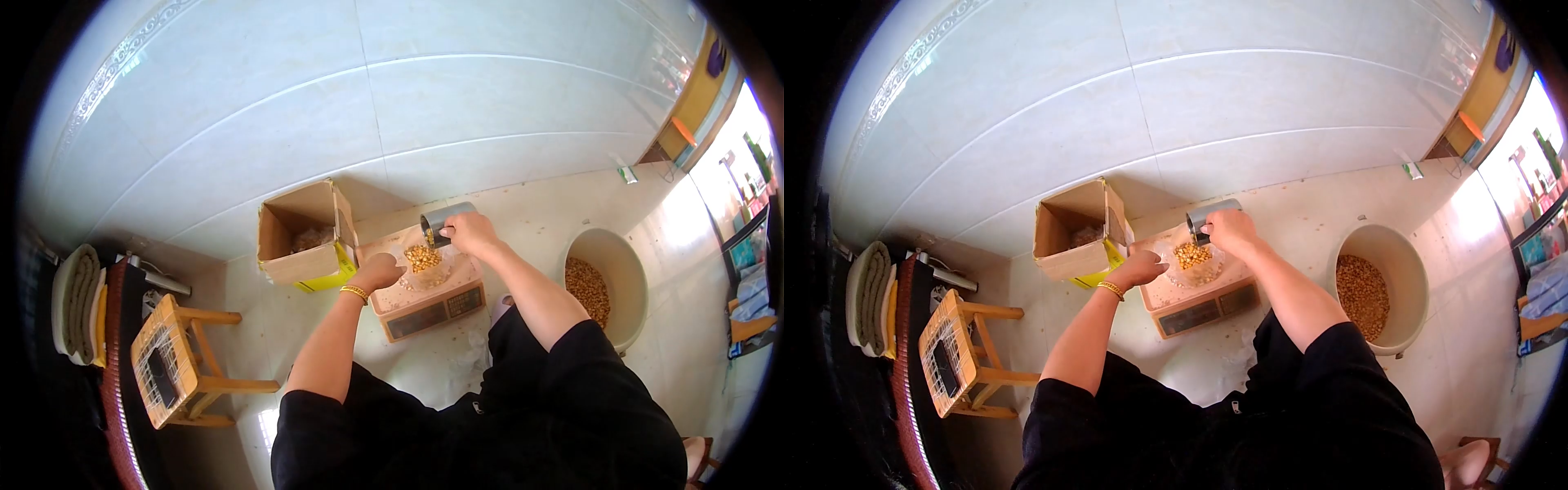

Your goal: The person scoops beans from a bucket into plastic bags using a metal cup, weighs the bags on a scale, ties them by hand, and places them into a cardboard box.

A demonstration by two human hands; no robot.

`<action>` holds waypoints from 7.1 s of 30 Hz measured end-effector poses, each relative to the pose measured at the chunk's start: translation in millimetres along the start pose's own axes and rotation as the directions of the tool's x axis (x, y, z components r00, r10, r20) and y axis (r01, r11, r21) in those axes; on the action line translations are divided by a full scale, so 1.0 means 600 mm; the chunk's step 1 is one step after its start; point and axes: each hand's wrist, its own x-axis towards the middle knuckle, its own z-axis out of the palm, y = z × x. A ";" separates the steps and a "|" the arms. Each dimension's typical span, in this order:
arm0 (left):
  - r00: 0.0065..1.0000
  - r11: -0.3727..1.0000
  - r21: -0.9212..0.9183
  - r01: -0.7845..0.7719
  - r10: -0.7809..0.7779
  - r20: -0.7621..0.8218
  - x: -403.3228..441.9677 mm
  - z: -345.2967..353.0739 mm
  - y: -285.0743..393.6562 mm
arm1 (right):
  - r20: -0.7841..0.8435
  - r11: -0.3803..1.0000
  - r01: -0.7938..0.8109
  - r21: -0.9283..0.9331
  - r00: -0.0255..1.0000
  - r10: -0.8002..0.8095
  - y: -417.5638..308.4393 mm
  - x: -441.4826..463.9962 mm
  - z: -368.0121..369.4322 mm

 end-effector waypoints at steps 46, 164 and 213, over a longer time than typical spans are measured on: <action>1.000 0.999 0.036 0.026 -0.025 -0.002 -0.003 0.000 0.001 | -0.022 0.986 0.159 -0.059 0.987 -0.160 -0.010 -0.011 0.012; 0.979 0.922 0.335 -0.194 0.202 0.011 -0.181 0.067 0.143 | -0.026 0.194 -0.058 0.979 0.914 0.405 0.237 -0.192 -0.173; 0.982 0.925 0.332 -0.183 0.187 0.018 -0.172 0.077 0.167 | 0.211 0.991 0.086 -0.106 0.976 -0.062 0.032 0.067 0.299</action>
